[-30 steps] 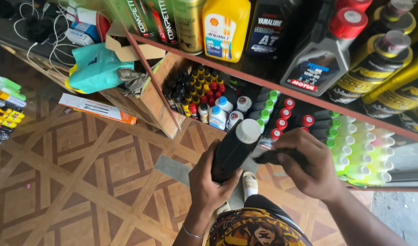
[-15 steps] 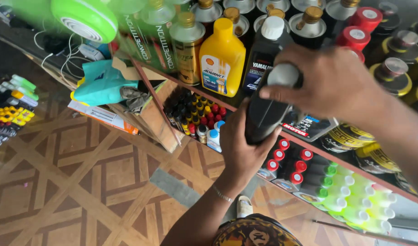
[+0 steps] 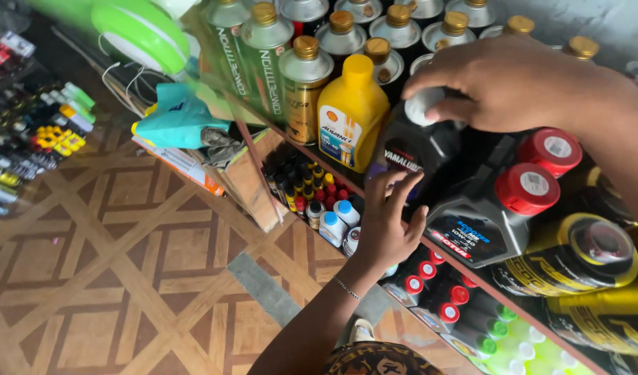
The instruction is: Cleaning dust off various motorcycle oil containers on a shelf using a rag.
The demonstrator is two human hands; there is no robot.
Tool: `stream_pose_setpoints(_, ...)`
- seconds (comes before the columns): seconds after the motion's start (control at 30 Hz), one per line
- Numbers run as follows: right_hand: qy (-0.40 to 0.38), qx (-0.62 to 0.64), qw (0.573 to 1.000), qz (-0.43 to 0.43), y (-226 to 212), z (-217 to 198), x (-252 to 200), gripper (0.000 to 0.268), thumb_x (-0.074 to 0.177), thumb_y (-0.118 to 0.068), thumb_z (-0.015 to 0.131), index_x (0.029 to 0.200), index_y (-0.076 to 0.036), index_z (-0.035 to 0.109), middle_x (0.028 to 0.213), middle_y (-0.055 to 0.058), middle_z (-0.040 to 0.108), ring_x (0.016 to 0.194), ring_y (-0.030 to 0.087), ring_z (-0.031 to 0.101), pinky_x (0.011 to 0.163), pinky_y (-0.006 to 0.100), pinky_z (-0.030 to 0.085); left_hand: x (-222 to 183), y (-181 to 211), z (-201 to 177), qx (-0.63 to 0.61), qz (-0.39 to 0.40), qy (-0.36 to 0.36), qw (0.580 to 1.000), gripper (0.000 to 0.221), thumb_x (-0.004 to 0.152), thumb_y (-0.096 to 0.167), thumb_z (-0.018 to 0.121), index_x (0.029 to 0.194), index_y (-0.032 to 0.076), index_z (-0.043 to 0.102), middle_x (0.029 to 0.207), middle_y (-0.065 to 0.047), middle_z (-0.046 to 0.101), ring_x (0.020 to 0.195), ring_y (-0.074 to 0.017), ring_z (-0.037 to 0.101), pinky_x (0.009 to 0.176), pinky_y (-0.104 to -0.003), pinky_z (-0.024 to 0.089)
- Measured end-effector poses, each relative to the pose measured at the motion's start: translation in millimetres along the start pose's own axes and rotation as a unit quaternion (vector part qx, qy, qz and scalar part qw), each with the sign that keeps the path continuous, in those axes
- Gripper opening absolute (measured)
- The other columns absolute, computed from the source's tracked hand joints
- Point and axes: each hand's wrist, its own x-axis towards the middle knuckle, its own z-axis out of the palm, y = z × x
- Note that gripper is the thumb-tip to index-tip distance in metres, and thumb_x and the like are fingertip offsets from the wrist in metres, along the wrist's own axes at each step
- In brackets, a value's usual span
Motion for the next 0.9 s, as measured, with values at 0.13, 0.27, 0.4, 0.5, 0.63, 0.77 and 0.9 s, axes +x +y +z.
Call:
stream_pose_setpoints(0.13,0.09,-0.054,0.994,0.0,27.3,-6.8,-3.2,0.027,0.098,-0.003,0.073,0.123,-0.007,0.078,0.1,0.006,0.077,0.06,0.027,0.065,0.056,0.039,0.05,-10.4,-11.9,7.1,0.057,0.011,0.006,0.998,0.058,0.087,0.001,0.068,0.142,0.006,0.05,0.133,-0.016,0.049,0.12,-0.0339,0.053,0.102,-0.042,0.05)
stream_pose_setpoints(0.27,0.018,-0.092,0.993,0.077,54.9,3.6,8.0,0.033,0.102,-0.019,0.067,0.134,-0.013,0.074,0.091,0.01,0.078,0.052,0.029,0.069,0.05,0.039,0.056,-17.1,-12.1,7.8,0.067,-0.003,-0.004,0.998,0.055,0.088,0.003,0.07,0.139,0.007,0.051,0.136,-0.015,0.05,0.121,-0.0332,0.055,0.094,-0.038,0.051)
stream_pose_setpoints(0.4,-0.131,-0.036,0.98,0.147,50.4,38.4,19.1,0.048,0.096,-0.041,0.059,0.141,-0.025,0.063,0.106,0.014,0.078,0.089,0.041,0.074,0.082,0.053,0.058,-35.9,-15.1,0.2,0.032,-0.034,-0.021,0.999,0.052,0.088,0.002,0.067,0.137,0.006,0.049,0.127,-0.015,0.055,0.111,-0.0306,0.062,0.089,-0.038,0.056)
stream_pose_setpoints(0.5,-0.092,-0.058,0.982,0.158,64.8,64.5,18.6,0.048,0.09,-0.044,0.061,0.136,-0.033,0.065,0.11,0.009,0.077,0.094,0.039,0.074,0.084,0.052,0.058,-54.3,-19.7,-12.4,0.066,-0.044,-0.076,0.994,0.046,0.089,0.006,0.068,0.133,0.006,0.053,0.115,-0.013,0.06,0.099,-0.0264,0.063,0.082,-0.039,0.05)
stream_pose_setpoints(0.63,0.047,-0.168,0.982,0.072,77.4,84.3,5.7,0.04,0.093,-0.046,0.066,0.129,-0.029,0.072,0.09,0.005,0.079,0.078,0.032,0.076,0.069,0.042,0.06,-64.0,-5.4,-35.0,0.03,-0.118,-0.11,0.986,0.04,0.088,0.002,0.066,0.126,0.008,0.058,0.113,-0.01,0.061,0.096,-0.0231,0.063,0.082,-0.034,0.054)
stream_pose_setpoints(0.77,0.116,-0.177,0.976,0.061,68.8,71.6,-2.9,0.035,0.097,-0.049,0.065,0.116,-0.021,0.074,0.088,0.008,0.077,0.077,0.033,0.074,0.066,0.041,0.058,-80.3,-15.5,-57.1,0.027,-0.137,-0.111,0.984,0.032,0.09,0.008,0.066,0.122,0.007,0.062,0.111,-0.008,0.065,0.093,-0.0228,0.066,0.079,-0.034,0.054)
stream_pose_setpoints(0.9,0.083,-0.284,0.947,0.121,88.6,60.3,-24.6,0.044,0.105,-0.063,0.058,0.137,-0.035,0.071,0.053,-0.004,0.063,0.049,0.018,0.068,0.049,0.028,0.053,-94.0,-6.4,-81.6,-0.019,-0.171,-0.096,0.98,0.031,0.087,0.0,0.067,0.117,0.005,0.063,0.105,-0.008,0.066,0.09,-0.0197,0.069,0.078,-0.032,0.058)
